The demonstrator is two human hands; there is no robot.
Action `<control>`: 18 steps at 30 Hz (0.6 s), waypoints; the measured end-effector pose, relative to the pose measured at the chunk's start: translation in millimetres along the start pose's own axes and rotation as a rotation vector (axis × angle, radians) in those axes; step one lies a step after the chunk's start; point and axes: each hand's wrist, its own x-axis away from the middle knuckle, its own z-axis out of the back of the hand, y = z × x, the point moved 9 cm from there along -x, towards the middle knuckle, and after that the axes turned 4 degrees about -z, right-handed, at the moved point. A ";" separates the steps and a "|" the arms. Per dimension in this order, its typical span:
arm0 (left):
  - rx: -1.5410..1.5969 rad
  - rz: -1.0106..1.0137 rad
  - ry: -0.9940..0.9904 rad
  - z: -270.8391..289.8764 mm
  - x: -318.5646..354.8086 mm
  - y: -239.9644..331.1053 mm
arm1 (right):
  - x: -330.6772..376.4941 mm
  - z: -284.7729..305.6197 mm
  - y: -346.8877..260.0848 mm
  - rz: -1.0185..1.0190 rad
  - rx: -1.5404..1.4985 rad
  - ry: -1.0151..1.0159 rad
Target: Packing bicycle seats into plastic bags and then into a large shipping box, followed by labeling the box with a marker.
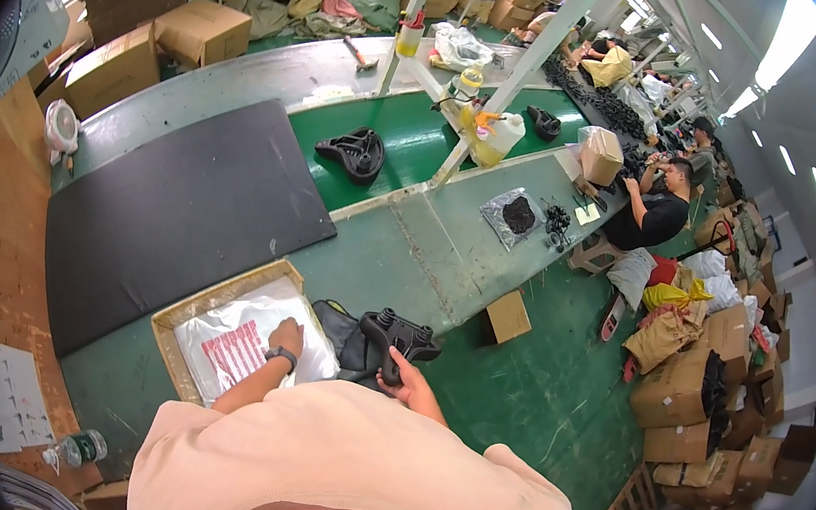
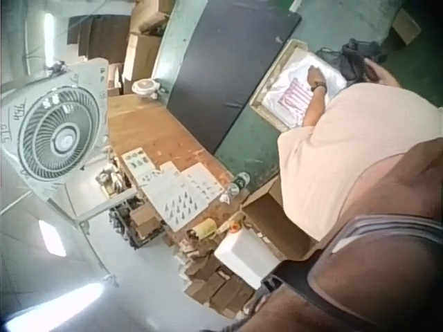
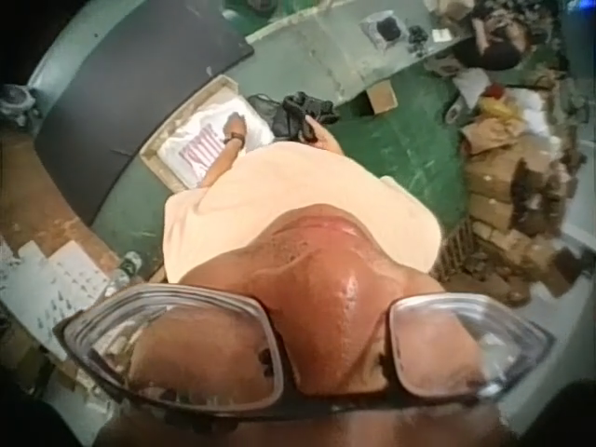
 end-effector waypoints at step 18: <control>-0.095 0.036 -0.192 -23.9 8.7 1.0 | 62.7 -36.8 34.7 -0.172 -0.138 -0.162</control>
